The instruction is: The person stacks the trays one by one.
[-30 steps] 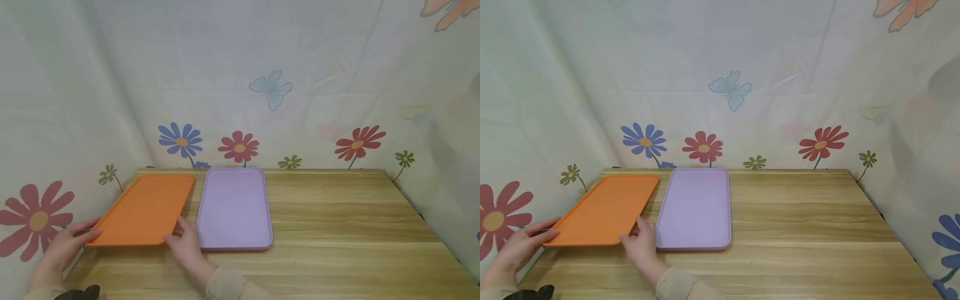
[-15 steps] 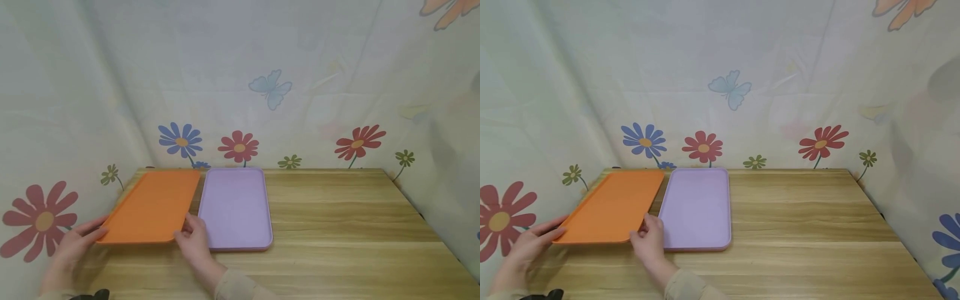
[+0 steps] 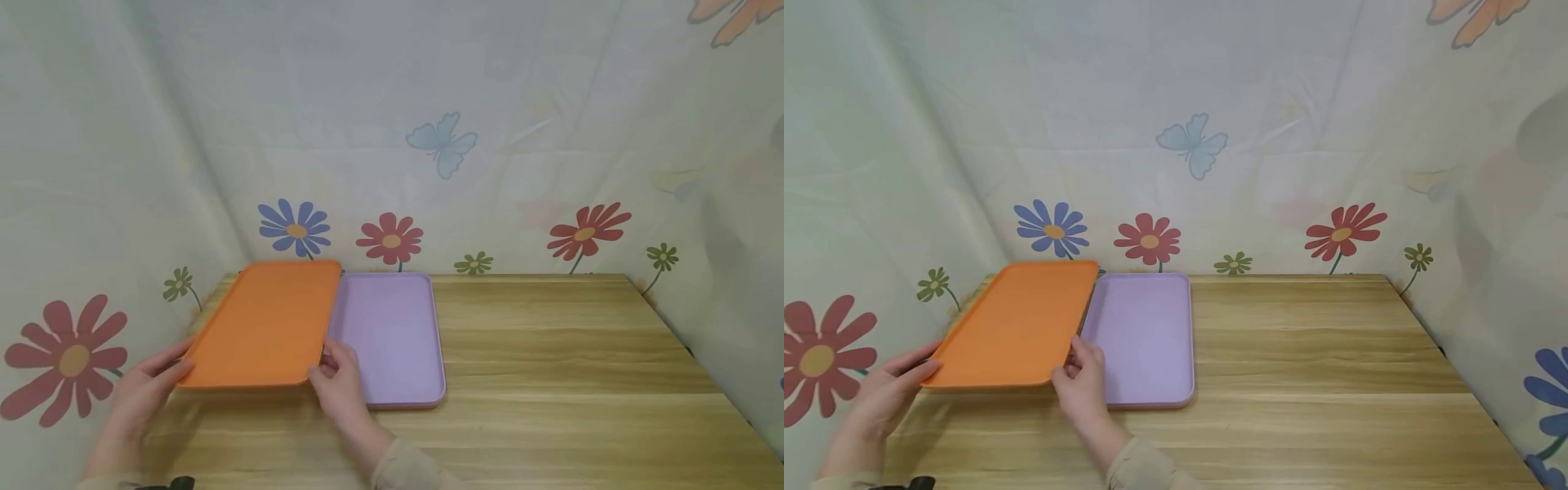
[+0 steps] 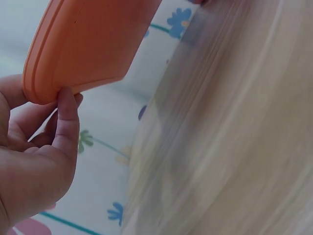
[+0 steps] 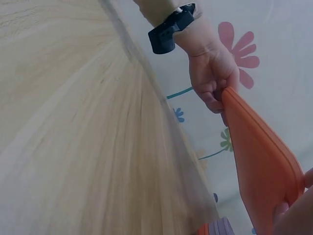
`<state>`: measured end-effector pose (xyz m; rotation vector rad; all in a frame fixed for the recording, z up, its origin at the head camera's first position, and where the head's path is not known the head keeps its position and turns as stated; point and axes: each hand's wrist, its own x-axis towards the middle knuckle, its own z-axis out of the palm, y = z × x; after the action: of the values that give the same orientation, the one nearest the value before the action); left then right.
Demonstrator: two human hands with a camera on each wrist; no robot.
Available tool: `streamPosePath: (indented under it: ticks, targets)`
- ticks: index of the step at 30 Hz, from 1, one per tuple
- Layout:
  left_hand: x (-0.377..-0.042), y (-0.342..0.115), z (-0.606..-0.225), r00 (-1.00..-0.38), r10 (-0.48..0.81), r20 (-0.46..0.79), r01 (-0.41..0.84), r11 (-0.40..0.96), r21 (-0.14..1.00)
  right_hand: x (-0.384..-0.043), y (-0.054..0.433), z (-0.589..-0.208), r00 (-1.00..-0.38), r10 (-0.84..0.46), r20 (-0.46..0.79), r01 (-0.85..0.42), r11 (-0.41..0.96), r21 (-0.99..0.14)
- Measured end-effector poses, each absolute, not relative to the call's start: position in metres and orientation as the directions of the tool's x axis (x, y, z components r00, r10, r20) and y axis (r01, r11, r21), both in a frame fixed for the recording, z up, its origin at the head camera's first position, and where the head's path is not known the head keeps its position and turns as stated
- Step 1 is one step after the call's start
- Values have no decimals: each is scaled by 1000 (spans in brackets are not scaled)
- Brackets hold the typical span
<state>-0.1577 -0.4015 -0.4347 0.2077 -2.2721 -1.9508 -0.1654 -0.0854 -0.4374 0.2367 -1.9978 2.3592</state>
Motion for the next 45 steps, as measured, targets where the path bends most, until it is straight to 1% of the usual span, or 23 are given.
streamPosePath:
  ticks: [3,7,8,11,14,18,21,24,27,31,37,41,45]
  targets:
    - [-160,-393,-434,-982,-186,43,33,57,998,-167,-80,-436,-991,-60,122,-108,-200,-974]
    - [-165,-381,-436,-987,-139,84,96,-87,992,-170,-73,-436,-991,-22,134,-128,-187,-974]
    - [-167,-378,-436,-987,-127,93,108,-111,988,-171,-71,-436,-989,-6,149,-146,-175,-974]
    - [-173,-369,-439,-988,-118,98,113,-126,986,-175,-65,-437,-986,29,161,-164,-173,-971]
    - [-178,-360,-441,-989,-114,95,105,-84,991,-178,-59,-438,-986,53,159,-166,-182,-969]
    - [-181,-349,-443,-991,-104,90,92,-11,996,-181,-49,-438,-989,76,127,-139,-189,-972]
    - [-183,-339,-444,-989,-118,87,81,54,995,-183,-41,-439,-989,100,108,-126,-186,-974]
    - [-185,-328,-444,-988,-136,79,66,96,993,-186,-33,-442,-984,133,117,-139,-167,-976]
    - [-188,-316,-445,-988,-140,69,59,79,995,-189,-23,-444,-982,149,118,-142,-161,-977]
    - [-192,-303,-446,-987,-153,56,42,89,995,-190,-10,-446,-983,154,98,-123,-162,-979]
    - [-196,-286,-448,-988,-145,46,22,159,987,-190,8,-450,-978,183,100,-121,-105,-987]
    - [-196,-275,-450,-990,-134,37,8,213,977,-189,20,-450,-983,151,104,-122,-113,-986]
    - [-196,-264,-451,-991,-131,32,2,217,976,-192,35,-452,-987,112,115,-126,-91,-988]
